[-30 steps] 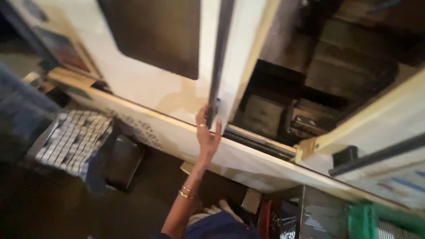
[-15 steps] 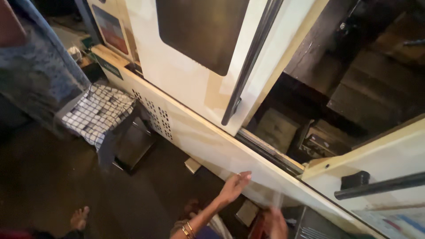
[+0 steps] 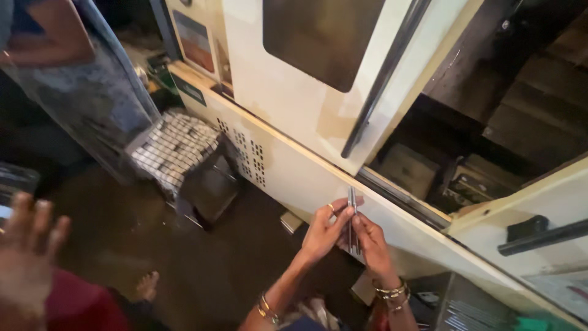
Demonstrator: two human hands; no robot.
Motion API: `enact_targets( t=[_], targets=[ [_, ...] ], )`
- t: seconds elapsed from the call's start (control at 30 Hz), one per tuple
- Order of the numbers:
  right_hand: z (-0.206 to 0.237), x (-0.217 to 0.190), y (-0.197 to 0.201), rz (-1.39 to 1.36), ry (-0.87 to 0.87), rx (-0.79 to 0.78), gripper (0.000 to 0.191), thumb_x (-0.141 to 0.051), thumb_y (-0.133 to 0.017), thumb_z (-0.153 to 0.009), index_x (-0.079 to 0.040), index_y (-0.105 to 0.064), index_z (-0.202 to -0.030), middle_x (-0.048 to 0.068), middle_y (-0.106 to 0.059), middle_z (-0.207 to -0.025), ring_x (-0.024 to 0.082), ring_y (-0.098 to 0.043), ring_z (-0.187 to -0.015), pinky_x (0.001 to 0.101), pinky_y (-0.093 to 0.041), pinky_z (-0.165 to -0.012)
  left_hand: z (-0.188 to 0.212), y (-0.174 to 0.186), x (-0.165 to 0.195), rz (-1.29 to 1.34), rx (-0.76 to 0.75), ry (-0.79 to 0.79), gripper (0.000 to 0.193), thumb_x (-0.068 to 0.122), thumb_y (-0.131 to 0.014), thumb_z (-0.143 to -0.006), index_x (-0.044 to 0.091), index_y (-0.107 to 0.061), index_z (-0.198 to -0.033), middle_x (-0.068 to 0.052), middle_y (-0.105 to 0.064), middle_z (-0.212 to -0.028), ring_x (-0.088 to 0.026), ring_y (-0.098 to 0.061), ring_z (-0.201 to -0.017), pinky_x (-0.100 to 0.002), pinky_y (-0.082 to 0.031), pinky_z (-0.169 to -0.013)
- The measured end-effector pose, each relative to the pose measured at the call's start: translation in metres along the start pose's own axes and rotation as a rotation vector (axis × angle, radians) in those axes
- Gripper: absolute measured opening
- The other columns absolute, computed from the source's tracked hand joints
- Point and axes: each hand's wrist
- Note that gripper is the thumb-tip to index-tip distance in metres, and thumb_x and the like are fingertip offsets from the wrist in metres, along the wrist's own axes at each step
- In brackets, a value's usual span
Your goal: The person opens the door of a large industrial machine, places a small metal object inside, and closes the door. The person repeats this process multiple times.
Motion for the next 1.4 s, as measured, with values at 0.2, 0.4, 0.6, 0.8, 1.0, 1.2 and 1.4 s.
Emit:
enact_targets(
  t=[0.2,0.4,0.6,0.8,1.0,1.2,1.4],
  targets=[
    [0.014,0.007,-0.045,-0.129,-0.151,-0.023,0.037,-0.039,-0.044,-0.105,-0.009,-0.066,-0.108,0.000,-0.058,-0.066,0.005,-0.048,-0.051,0.0205,-0.038,-0.045,0.031,0.037,0.010,0.031,-0.009,-0.001,0.039,0.023,-0.054,-0.110,-0.003,-0.064,-0.136,-0.013,-0.067,-0.092,-0.009,-0.064,-0.072,-0.023,-0.054,-0.064],
    [0.032,0.015,-0.075,-0.173,-0.173,-0.119,0.036,-0.039,-0.045,-0.111,-0.009,-0.056,-0.095,-0.004,-0.050,-0.066,0.005,-0.043,-0.052,0.0204,-0.033,-0.046,0.048,0.047,0.007,0.212,0.110,-0.090,0.034,0.027,-0.055,-0.108,-0.004,-0.065,-0.118,-0.017,-0.075,-0.111,-0.010,-0.071,-0.091,-0.023,-0.059,-0.079],
    [0.057,0.005,-0.095,-0.302,-0.236,-0.160,0.034,-0.039,-0.046,-0.107,-0.009,-0.059,-0.102,-0.007,-0.040,-0.062,0.003,-0.033,-0.046,0.0205,-0.027,-0.041,0.072,0.047,0.006,0.314,0.137,-0.156,0.036,0.029,-0.056,-0.114,-0.005,-0.068,-0.113,-0.017,-0.078,-0.101,0.000,-0.053,-0.063,-0.015,-0.041,-0.054],
    [0.091,-0.003,-0.081,-0.328,-0.262,-0.161,0.034,-0.040,-0.047,-0.106,-0.008,-0.059,-0.103,-0.008,-0.038,-0.061,0.002,-0.029,-0.044,0.0198,-0.023,-0.039,0.077,0.015,0.010,0.438,0.290,-0.081,0.038,0.035,-0.053,-0.109,-0.001,-0.064,-0.116,-0.019,-0.076,-0.100,-0.013,-0.072,-0.083,-0.020,-0.045,-0.048],
    [0.116,0.006,-0.051,-0.346,-0.281,-0.105,0.035,-0.043,-0.047,-0.106,-0.010,-0.057,-0.099,-0.008,-0.038,-0.061,0.002,-0.029,-0.045,0.0194,-0.023,-0.040,0.090,-0.020,0.005,0.394,0.221,-0.019,0.045,0.040,-0.049,-0.102,0.005,-0.064,-0.126,-0.016,-0.077,-0.110,-0.018,-0.073,-0.100,-0.023,-0.053,-0.062],
    [0.126,0.025,-0.034,-0.316,-0.301,-0.056,0.034,-0.044,-0.048,-0.106,-0.013,-0.051,-0.090,-0.006,-0.041,-0.059,0.004,-0.030,-0.044,0.0215,-0.024,-0.039,0.104,-0.045,-0.036,0.225,0.173,-0.124,0.041,0.034,-0.052,-0.109,-0.004,-0.066,-0.114,-0.020,-0.076,-0.105,-0.019,-0.072,-0.094,-0.033,-0.058,-0.089],
    [0.133,0.029,-0.046,-0.311,-0.304,-0.131,0.036,-0.044,-0.048,-0.105,-0.011,-0.058,-0.097,-0.007,-0.040,-0.059,0.003,-0.030,-0.044,0.0208,-0.023,-0.039,0.105,-0.026,-0.043,0.343,0.229,-0.147,0.051,0.040,-0.051,-0.116,-0.007,-0.066,-0.103,-0.023,-0.076,-0.095,-0.019,-0.070,-0.079,-0.031,-0.057,-0.074]
  ],
)
Point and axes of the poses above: each hand's wrist, its own z-axis away from the middle knuckle, its own y-axis out of the back of the hand, x = y × z
